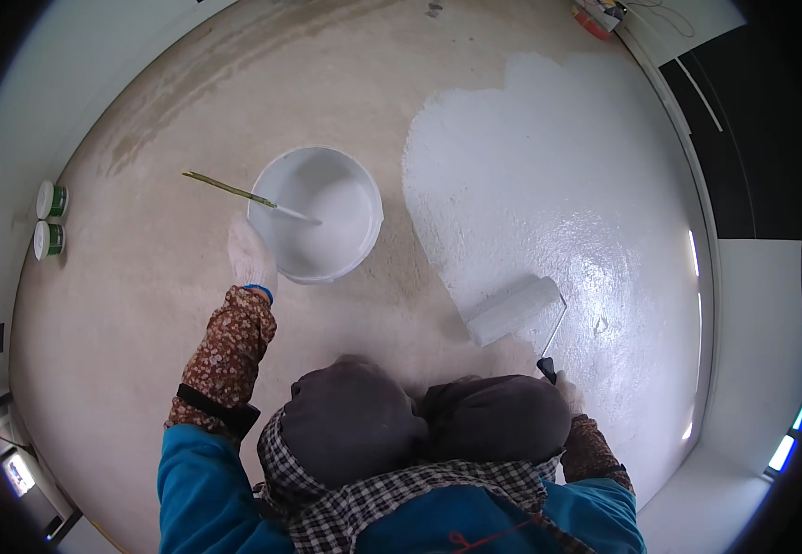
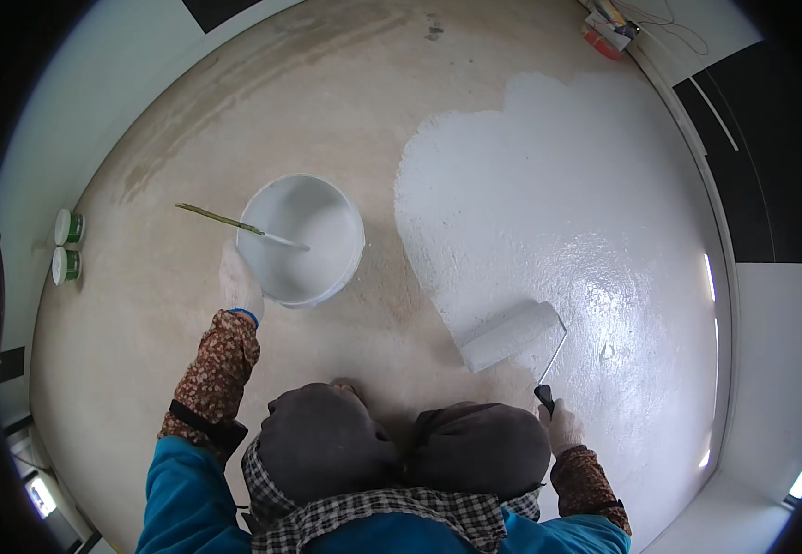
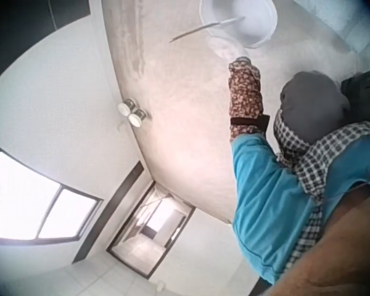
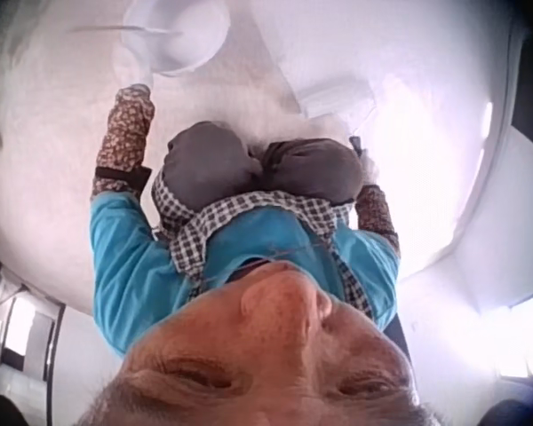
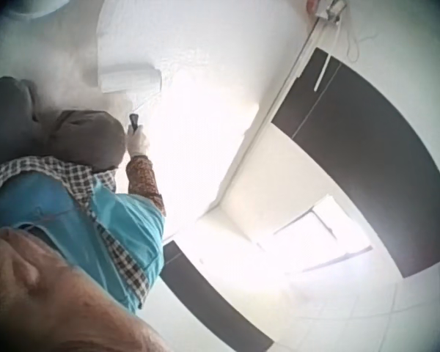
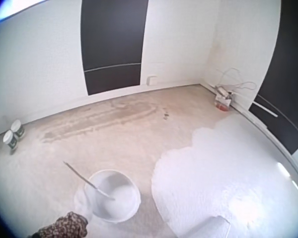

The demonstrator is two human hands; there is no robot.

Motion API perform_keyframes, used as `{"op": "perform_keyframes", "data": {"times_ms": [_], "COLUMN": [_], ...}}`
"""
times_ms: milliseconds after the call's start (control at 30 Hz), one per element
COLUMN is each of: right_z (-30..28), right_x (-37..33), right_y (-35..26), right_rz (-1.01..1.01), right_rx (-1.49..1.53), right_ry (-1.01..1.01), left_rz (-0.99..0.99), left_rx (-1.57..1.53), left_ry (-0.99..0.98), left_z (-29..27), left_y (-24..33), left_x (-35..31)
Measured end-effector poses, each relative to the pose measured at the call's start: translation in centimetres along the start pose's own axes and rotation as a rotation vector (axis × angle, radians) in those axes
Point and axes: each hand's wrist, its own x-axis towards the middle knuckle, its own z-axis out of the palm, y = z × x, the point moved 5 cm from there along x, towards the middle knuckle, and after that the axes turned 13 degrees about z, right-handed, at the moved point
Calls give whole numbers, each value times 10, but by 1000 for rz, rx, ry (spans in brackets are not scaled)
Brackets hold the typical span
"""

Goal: Painting a floor with white paint using a roller.

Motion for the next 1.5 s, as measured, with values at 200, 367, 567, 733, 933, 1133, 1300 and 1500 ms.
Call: {"op": "perform_keyframes", "data": {"times_ms": [200,367,567,733,933,1133,1300,1500], "right_z": [-23,-82,-126,-107,-67,-74,-109,-157], "right_x": [12,37,52,40,18,17,39,53], "right_y": [-40,-158,-272,-227,-90,-100,-208,-331], "right_rz": [-114,-235,-341,-304,-199,-216,-288,-359], "right_rx": [49,28,117,85,-78,-84,15,108], "right_ry": [88,129,195,168,92,122,154,186], "left_rz": [266,173,218,174,83,219,343,284], "left_rx": [262,304,346,220,-22,98,471,396], "left_ry": [-11,-21,-39,-20,-38,10,-57,-33], "left_z": [-6,-7,-7,-7,-4,-8,-9,-8], "left_y": [-12,-22,-16,-19,-18,-15,-14,-16], "left_x": [10,16,19,18,12,7,10,15]}}
